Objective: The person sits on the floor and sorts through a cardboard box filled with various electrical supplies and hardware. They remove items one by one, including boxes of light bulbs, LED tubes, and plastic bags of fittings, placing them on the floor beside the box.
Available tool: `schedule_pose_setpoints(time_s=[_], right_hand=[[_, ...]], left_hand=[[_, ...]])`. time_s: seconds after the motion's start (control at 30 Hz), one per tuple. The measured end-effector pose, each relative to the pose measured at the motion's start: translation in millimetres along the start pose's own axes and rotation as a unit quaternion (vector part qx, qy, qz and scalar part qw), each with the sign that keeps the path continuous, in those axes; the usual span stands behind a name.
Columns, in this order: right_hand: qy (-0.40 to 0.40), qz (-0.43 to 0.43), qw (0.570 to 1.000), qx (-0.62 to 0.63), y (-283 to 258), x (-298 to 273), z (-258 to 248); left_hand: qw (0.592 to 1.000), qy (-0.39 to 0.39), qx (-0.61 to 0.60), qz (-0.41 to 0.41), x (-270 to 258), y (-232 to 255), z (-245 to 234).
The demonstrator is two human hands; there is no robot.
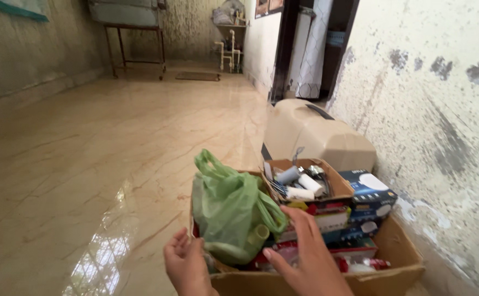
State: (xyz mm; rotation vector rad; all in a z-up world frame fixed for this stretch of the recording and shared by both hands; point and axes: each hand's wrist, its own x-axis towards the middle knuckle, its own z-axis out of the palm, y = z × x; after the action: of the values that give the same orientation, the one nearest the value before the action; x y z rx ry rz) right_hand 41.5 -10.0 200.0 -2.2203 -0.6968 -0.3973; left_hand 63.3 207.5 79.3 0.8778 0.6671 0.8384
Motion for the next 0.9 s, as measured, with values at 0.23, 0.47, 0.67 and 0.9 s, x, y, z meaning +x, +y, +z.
schedule_pose_setpoints(time_s=[0.23, 0.47, 0.67, 0.9], right_hand=[[-0.04, 0.015, 0.995, -0.092, -61.8, 66.9, 29.0], [-0.071, 0.107, 0.983, -0.127, -41.2, 123.5, 60.9], [-0.042, 0.114, 0.982, -0.144, -35.0, 127.7, 75.1], [0.027, 0.094, 0.986, -0.138, -39.1, 133.0, 76.6]], left_hand=[[1.0, -0.019, -0.023, -0.009, 17.1, -18.5, 10.5], [0.999, -0.048, 0.001, -0.01, -14.9, 18.4, 10.9], [0.988, -0.049, 0.126, 0.075, -24.7, 16.8, 7.3], [0.93, -0.093, 0.32, 0.155, -44.5, 24.6, 2.5]])
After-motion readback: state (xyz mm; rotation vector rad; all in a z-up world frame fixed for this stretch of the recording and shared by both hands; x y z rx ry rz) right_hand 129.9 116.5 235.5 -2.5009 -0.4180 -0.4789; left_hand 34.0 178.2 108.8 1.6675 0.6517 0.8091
